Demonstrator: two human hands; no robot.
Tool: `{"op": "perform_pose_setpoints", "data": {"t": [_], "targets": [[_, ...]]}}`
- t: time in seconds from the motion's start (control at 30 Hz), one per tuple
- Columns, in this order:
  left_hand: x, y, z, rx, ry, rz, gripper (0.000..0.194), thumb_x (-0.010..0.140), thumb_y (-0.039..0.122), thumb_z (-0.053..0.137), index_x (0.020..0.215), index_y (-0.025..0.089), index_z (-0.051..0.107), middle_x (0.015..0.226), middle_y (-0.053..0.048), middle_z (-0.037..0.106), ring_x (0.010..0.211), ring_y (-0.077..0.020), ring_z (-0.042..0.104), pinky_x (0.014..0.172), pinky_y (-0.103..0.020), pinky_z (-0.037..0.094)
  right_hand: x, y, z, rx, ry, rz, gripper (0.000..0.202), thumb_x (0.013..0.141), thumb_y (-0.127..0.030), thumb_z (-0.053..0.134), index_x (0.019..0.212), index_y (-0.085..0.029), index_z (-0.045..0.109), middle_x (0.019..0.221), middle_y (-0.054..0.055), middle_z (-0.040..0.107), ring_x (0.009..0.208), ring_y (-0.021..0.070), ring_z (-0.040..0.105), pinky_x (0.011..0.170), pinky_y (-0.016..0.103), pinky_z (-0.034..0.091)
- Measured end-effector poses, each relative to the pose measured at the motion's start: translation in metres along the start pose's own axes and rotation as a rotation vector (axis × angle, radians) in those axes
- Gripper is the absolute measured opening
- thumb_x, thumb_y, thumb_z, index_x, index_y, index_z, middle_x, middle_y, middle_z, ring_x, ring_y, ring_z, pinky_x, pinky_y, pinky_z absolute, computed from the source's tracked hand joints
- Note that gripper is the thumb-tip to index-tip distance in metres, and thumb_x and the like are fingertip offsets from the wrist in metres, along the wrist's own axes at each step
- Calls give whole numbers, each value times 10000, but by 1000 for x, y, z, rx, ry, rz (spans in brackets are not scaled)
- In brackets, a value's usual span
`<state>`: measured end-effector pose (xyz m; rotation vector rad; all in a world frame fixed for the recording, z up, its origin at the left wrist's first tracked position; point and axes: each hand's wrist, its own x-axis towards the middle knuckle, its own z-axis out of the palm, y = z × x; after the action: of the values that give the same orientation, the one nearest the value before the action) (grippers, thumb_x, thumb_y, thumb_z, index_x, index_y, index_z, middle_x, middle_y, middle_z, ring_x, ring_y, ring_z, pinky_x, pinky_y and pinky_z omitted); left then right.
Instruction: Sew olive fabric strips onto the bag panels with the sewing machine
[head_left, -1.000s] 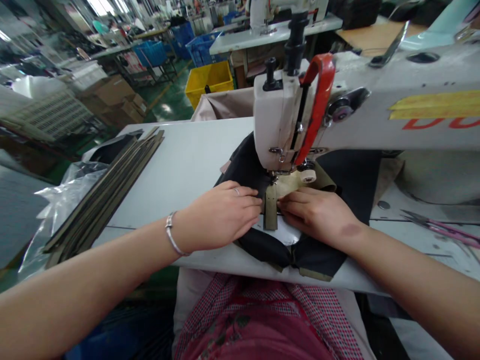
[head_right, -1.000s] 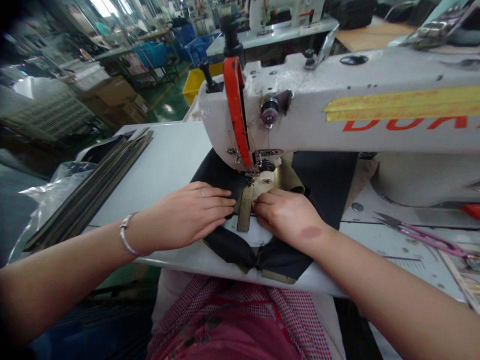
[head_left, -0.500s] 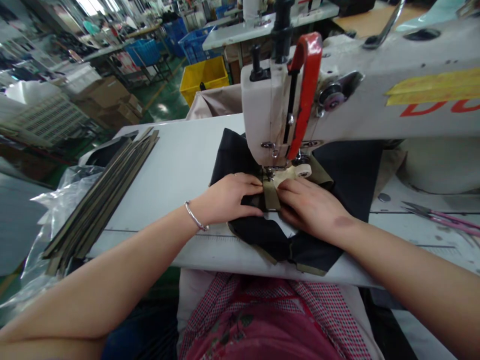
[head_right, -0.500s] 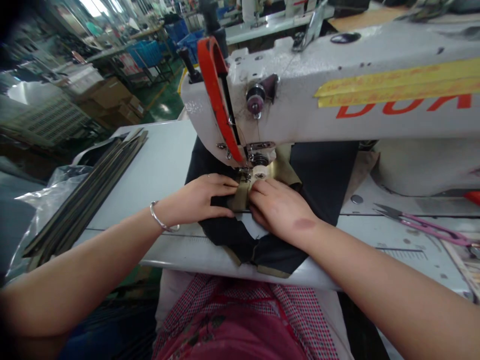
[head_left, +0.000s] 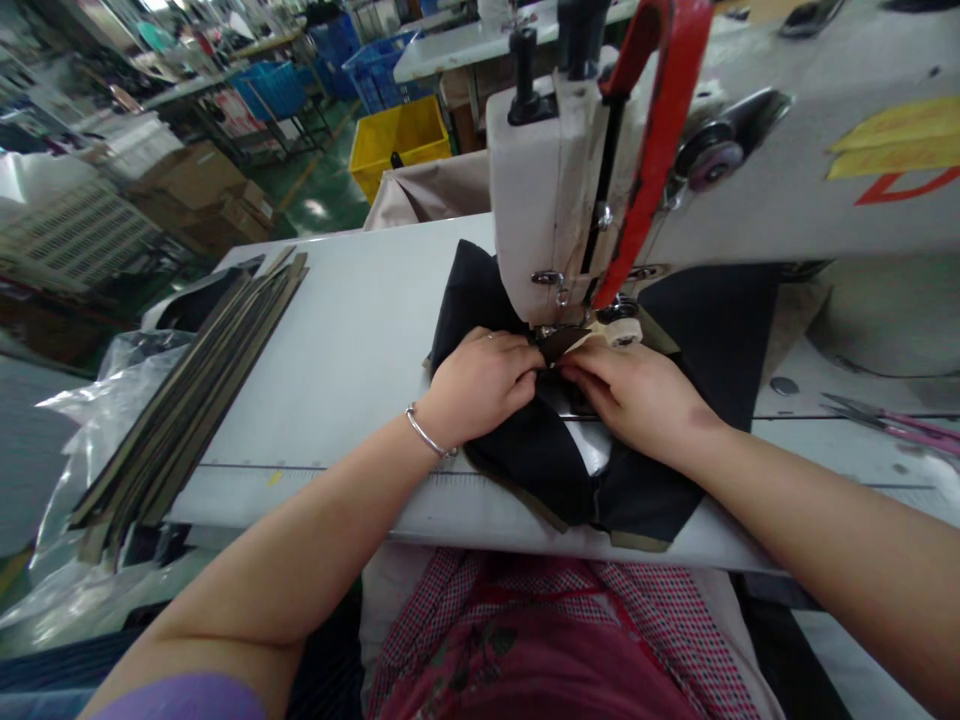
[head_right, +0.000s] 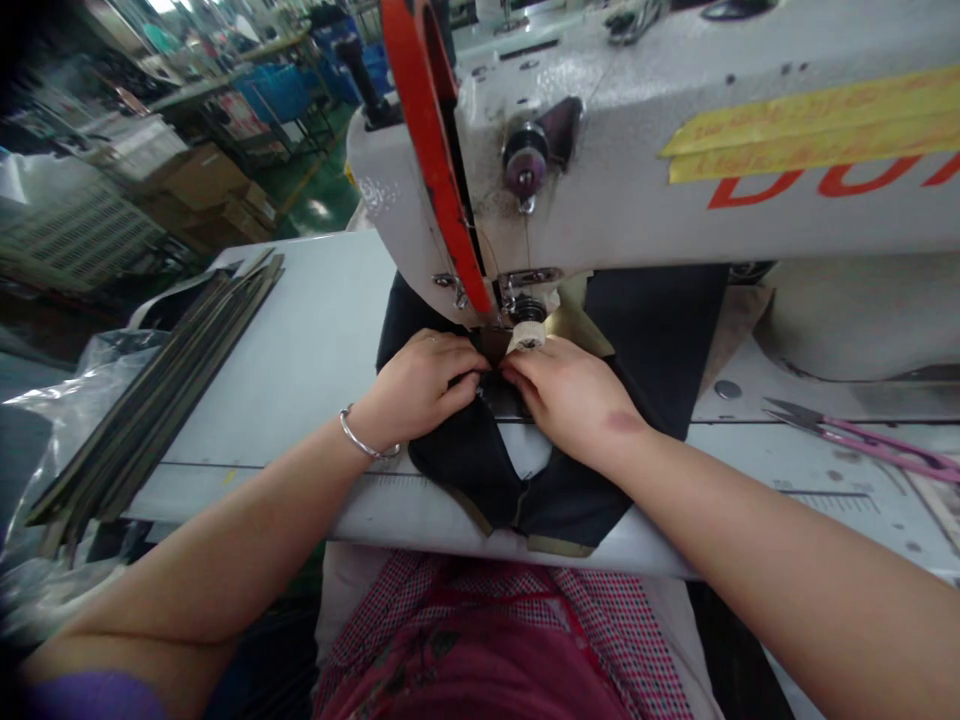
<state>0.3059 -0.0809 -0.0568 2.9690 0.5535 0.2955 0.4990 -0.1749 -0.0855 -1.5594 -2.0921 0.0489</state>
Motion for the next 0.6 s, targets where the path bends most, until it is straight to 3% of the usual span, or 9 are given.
{"op": "perform_pose_setpoints", "data": {"t": [0.33, 0.6], "targets": [[0, -3, -6, -180, 10, 1, 184, 867, 247, 580, 1000, 191, 694, 980, -28, 702, 949, -192, 640, 888, -357, 460, -1, 2, -1, 9, -7, -14, 246, 963, -254, 441, 1011, -167, 666, 1021, 89, 698, 932, 226, 636, 797, 352, 491], [-1, -1, -2, -159, 26, -18, 195, 849, 266, 601, 1001, 195, 702, 979, -34, 697, 954, -198, 635, 897, -366, 459, -2, 2, 0, 10, -13, -11, 245, 963, -248, 444, 1011, -159, 667, 1022, 88, 698, 936, 226, 634, 814, 355, 489]]}}
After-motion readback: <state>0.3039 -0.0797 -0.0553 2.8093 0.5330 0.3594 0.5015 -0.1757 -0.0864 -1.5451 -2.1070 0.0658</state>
